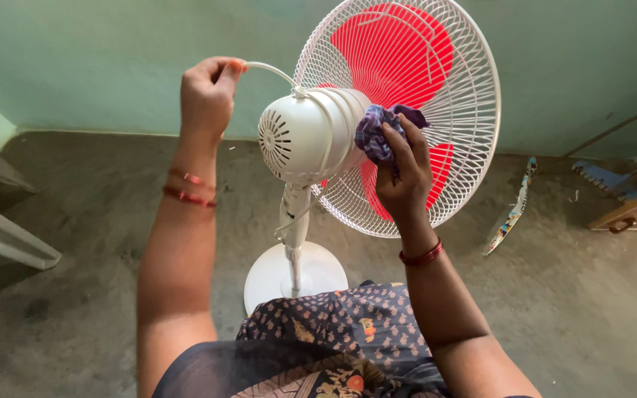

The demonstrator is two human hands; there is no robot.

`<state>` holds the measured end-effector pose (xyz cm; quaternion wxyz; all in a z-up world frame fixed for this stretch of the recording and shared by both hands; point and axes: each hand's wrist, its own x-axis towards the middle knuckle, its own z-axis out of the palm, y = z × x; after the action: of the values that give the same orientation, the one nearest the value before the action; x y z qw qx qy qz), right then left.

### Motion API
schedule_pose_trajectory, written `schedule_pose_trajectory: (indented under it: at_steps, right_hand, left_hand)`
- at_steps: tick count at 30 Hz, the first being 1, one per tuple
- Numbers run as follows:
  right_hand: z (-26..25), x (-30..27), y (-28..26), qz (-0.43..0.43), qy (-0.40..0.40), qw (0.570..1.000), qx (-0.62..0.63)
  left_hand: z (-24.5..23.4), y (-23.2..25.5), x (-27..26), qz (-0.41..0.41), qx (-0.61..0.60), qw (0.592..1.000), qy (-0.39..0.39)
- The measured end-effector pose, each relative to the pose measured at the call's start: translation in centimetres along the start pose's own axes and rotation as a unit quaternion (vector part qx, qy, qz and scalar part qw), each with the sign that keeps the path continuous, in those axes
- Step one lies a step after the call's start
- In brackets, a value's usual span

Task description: The person wipes the front grill, blades, and motor housing of a standing fan using a purple cloth. They rotate the fan head to access different areas and wipe the power cord.

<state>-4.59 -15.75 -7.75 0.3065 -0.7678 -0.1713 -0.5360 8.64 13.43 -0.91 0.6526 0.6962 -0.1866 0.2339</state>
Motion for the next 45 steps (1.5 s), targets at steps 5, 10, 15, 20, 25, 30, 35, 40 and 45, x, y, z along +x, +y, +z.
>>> schedule_pose_trajectory:
  at_steps: [5,10,15,20,25,30,35,40,45]
  right_hand:
    - [0.1,0.2,-0.1,0.004,0.001,1.000,-0.008]
    - [-0.2,0.0,0.4,0.007,-0.002,1.000,-0.003]
    - [-0.7,-0.1,0.4,0.014,-0.012,1.000,0.012]
    - [0.2,0.4,-0.2,0.034,0.027,0.997,0.059]
    - [1.2,1.1,-1.3,0.016,-0.040,0.994,-0.097]
    - [2.6,2.6,-2.5,0.030,-0.089,0.978,-0.187]
    - [3.5,4.0,-2.4,0.089,-0.113,0.978,-0.149]
    - [2.9,3.5,-1.7,0.088,-0.033,0.995,0.017]
    - [1.6,1.6,-4.6,0.034,-0.101,0.981,0.163]
  left_hand:
    - [5.5,0.9,1.8,0.047,0.014,0.996,-0.071]
    - [5.7,5.0,-1.7,0.067,0.131,0.941,-0.306]
    - [-1.4,4.7,-3.6,-0.073,0.230,0.869,-0.431]
    - [-8.3,1.9,-2.3,-0.068,0.518,0.851,-0.053]
    - [-11.2,-0.3,1.6,0.154,0.176,0.948,0.217]
    - [-7.9,4.3,0.8,0.215,-0.137,0.966,0.037]
    - [-4.3,10.1,-2.6,0.125,-0.287,0.927,-0.204]
    - [-4.5,8.0,-1.7,0.058,-0.241,0.930,-0.270]
    - [-3.1,5.2,-3.5,0.090,0.062,0.952,-0.286]
